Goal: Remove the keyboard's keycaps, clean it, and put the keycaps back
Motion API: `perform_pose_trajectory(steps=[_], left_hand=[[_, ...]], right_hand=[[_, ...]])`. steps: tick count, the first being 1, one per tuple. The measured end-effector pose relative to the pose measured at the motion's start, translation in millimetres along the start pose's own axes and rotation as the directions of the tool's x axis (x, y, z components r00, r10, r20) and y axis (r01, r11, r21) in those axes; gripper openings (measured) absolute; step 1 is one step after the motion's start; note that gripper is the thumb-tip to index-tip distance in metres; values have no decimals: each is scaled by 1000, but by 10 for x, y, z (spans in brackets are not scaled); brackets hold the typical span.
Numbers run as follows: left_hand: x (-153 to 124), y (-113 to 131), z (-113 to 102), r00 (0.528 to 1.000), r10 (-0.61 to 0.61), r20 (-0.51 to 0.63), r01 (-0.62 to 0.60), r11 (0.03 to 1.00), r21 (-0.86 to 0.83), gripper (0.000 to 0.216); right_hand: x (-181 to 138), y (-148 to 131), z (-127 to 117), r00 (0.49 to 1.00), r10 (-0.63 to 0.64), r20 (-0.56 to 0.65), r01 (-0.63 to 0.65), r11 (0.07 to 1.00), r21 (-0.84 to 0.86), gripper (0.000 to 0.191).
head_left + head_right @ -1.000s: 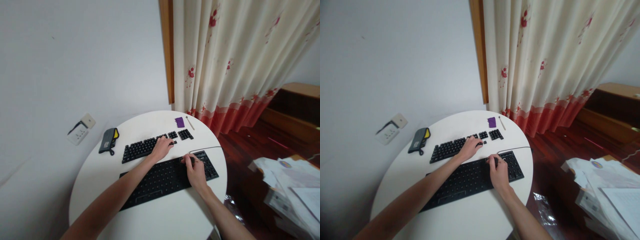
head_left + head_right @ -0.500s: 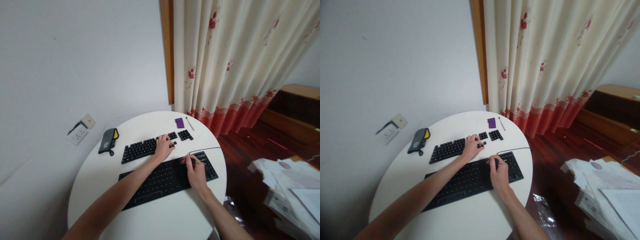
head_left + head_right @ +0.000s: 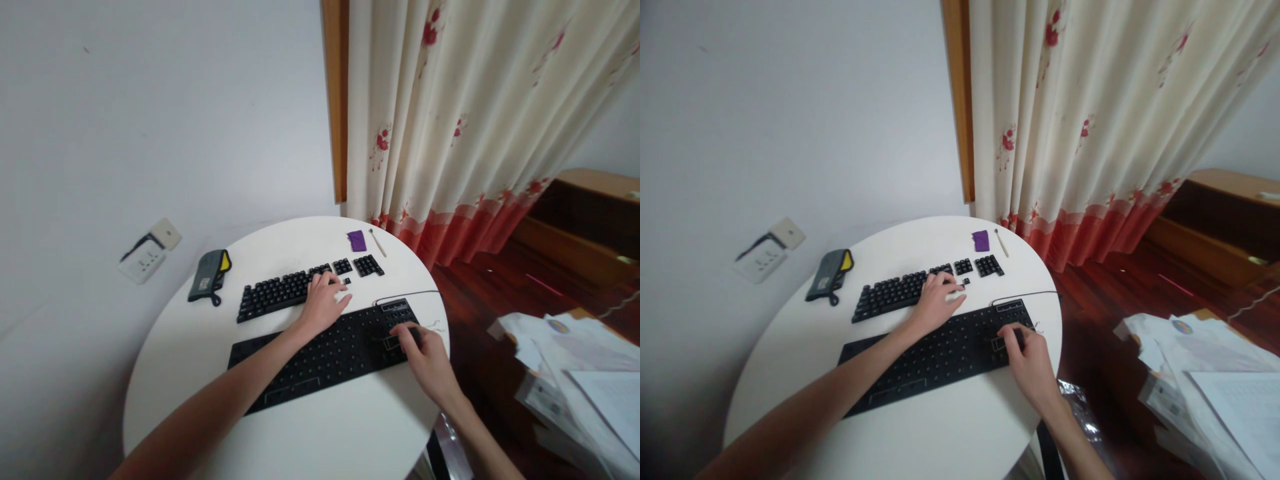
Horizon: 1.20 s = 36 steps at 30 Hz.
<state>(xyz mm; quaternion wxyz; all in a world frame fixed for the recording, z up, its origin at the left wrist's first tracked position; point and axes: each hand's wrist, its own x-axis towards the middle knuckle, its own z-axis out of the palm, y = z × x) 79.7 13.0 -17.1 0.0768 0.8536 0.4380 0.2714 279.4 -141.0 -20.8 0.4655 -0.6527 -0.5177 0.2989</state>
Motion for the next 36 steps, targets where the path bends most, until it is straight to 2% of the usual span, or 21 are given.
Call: perform_pose_trajectory(steps=[4,7,11,14,18,21,26,31,33,36], left_hand=[[-294,302,-64,986,112,121,-96,987,-128,16],[-467,447,-11,974,148,170,-110,970,-216,18],[-581,480,108,977,139,164,-88,954,-286,14],[-609,456,147,979,141,148,-88,942,-323,16],[-623,463,108,980,154,129,-97,926,-365,18],[-625,493,58,974,194,117,-131,904,-406,18],[-617,514,23,943,291,163,-188,868,-459,20],[-613,500,39,937,297,183,-174,852,-493,27],[-613,500,41,933,307,190,-175,844,-506,30],[-614,503,49,933,316,175,-180,827,-533,29]], right_hand=[[-87,72,25,995,-17,100,30,990,-135,37],[-108,31,95,984,-82,159,113,973,-202,33],[-161,-19,168,963,-175,205,247,877,-412,30],[-187,11,176,968,-189,164,247,831,-499,32],[-160,94,149,992,-80,95,109,930,-352,41],[-137,126,141,998,-15,65,33,957,-288,45],[-120,162,145,998,-22,57,35,970,-242,49],[-106,219,127,998,50,35,-45,990,-137,51],[-113,173,122,997,60,44,-55,992,-110,49],[-120,14,142,997,-10,71,16,997,-81,44]])
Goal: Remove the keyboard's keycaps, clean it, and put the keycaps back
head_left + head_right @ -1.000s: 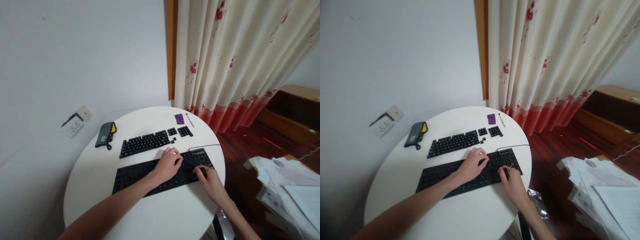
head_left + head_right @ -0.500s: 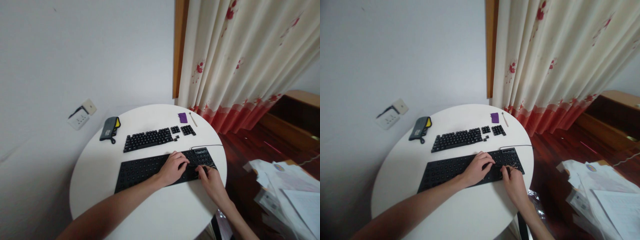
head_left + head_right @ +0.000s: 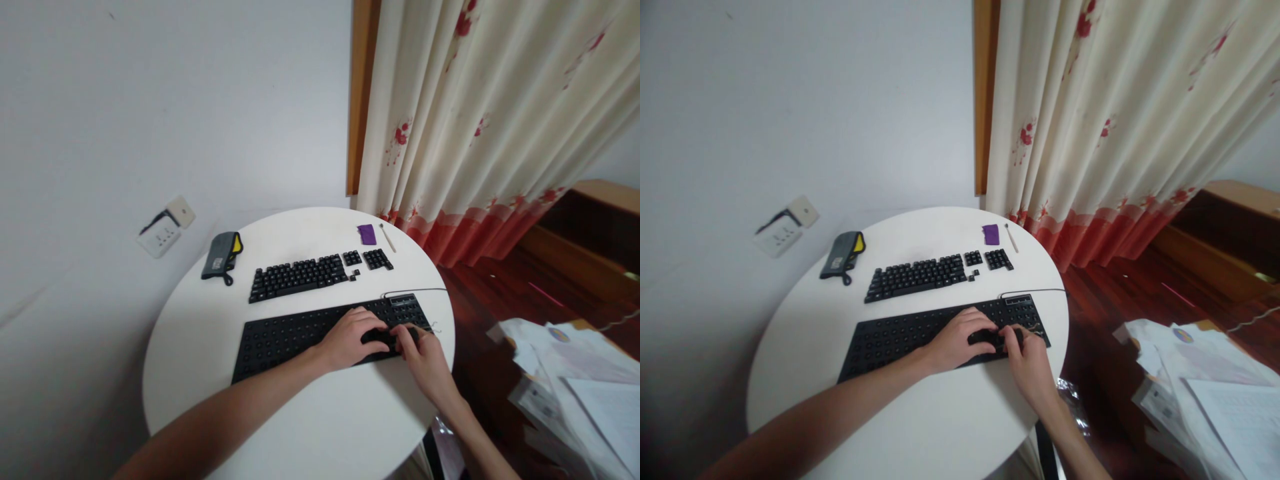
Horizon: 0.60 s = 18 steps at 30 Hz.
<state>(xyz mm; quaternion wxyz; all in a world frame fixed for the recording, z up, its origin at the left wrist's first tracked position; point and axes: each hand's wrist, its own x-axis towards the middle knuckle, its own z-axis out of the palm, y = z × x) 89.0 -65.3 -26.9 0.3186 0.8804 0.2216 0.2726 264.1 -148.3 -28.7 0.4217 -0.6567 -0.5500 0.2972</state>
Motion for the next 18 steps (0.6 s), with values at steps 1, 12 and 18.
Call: perform_pose_trajectory(steps=[1,12,18], left_hand=[[0,-4,6,1000,-4,-18,4,1000,-12,26],[-7,-109,-17,952,-64,-298,77,996,32,10],[-43,-46,-47,970,20,-244,31,978,205,18]], right_hand=[[8,-59,12,999,-38,0,38,999,3,42],[287,-130,291,993,-88,-78,99,985,141,46],[271,-176,330,978,-123,-166,146,980,133,43]])
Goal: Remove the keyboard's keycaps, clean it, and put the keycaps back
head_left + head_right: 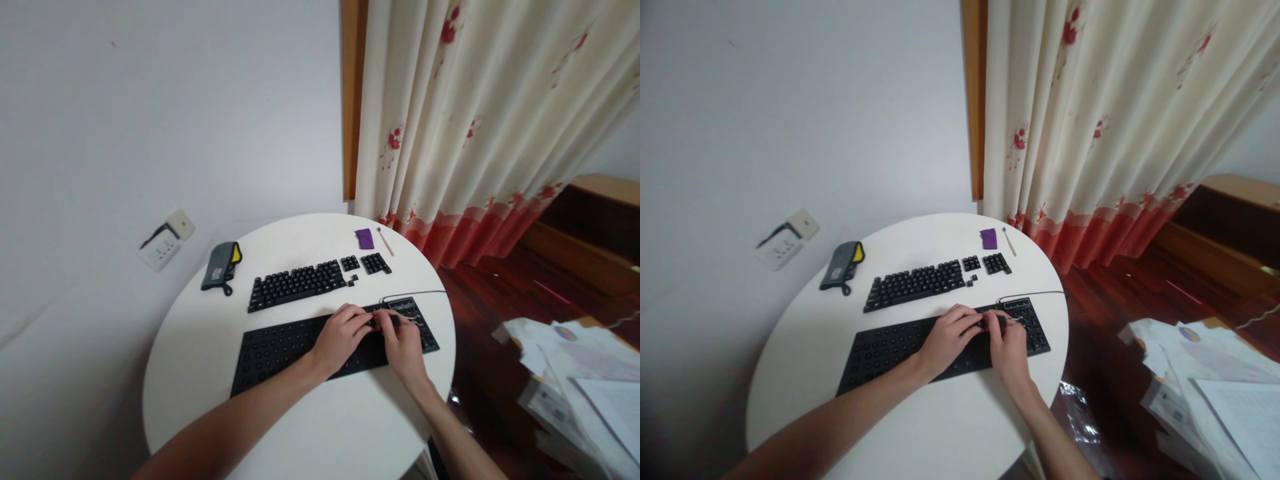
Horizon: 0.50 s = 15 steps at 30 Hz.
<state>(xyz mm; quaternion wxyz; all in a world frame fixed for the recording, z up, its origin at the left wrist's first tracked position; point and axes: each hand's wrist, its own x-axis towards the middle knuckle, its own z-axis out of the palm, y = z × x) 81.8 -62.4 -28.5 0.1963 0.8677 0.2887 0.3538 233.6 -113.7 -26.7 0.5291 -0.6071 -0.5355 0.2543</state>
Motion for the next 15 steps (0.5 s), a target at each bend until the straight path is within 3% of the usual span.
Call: perform_pose_trajectory(steps=[4,9,15], left_hand=[[24,56,-61,998,54,39,-55,998,14,20],[368,-215,-159,994,-87,-72,95,987,128,18],[791,-656,-50,991,-89,96,58,958,281,22]], right_hand=[[-11,42,18,994,26,-108,-23,999,31,43],[-17,110,59,984,66,-163,-50,994,102,41],[-36,140,69,986,29,-163,-13,995,100,38]])
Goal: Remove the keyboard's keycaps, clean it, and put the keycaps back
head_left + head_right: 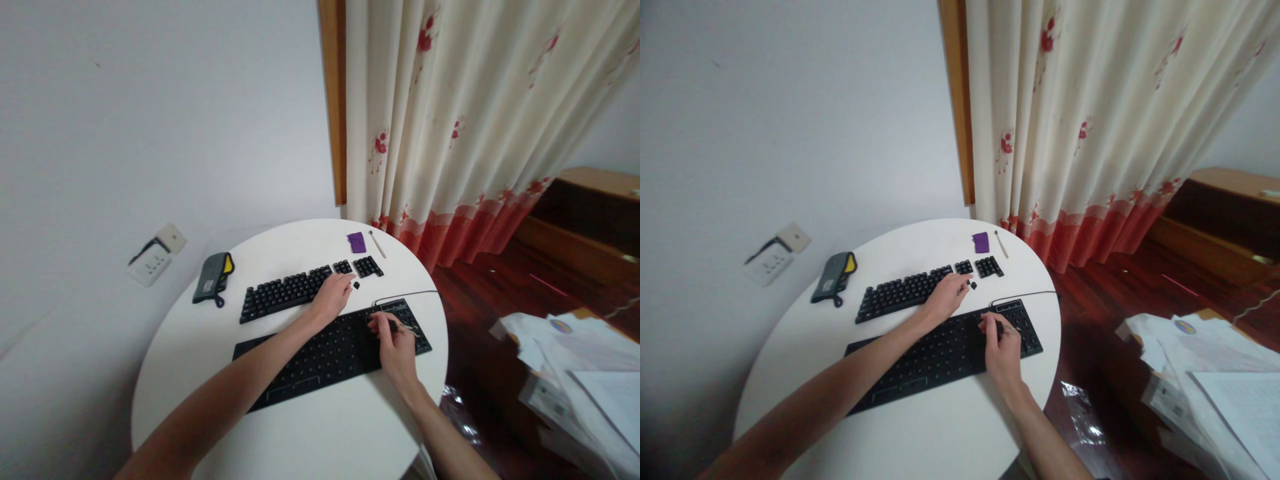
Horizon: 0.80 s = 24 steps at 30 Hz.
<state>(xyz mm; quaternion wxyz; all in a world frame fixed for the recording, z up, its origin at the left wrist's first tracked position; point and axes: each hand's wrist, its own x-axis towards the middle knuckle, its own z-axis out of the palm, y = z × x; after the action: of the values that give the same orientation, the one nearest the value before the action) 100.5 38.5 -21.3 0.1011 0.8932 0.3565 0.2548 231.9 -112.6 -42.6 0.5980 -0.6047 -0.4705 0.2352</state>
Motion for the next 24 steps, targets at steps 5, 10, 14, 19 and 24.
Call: perform_pose_trajectory(steps=[5,10,14,19,24], left_hand=[[49,-53,60,999,-12,35,9,997,77,12],[196,55,70,999,35,20,-37,993,108,18],[405,249,210,990,128,66,-136,984,119,19],[658,409,488,972,197,128,-211,972,103,19],[907,453,719,926,273,262,-256,962,-98,12]], right_hand=[[-4,17,-7,1000,-2,-1,2,1000,4,39],[2,15,-3,1000,-5,-10,5,1000,0,38],[-2,-6,0,1000,-16,-2,16,1000,6,35],[-10,-18,11,1000,-25,11,25,999,21,32],[-9,-43,2,999,-47,7,47,999,-2,31]])
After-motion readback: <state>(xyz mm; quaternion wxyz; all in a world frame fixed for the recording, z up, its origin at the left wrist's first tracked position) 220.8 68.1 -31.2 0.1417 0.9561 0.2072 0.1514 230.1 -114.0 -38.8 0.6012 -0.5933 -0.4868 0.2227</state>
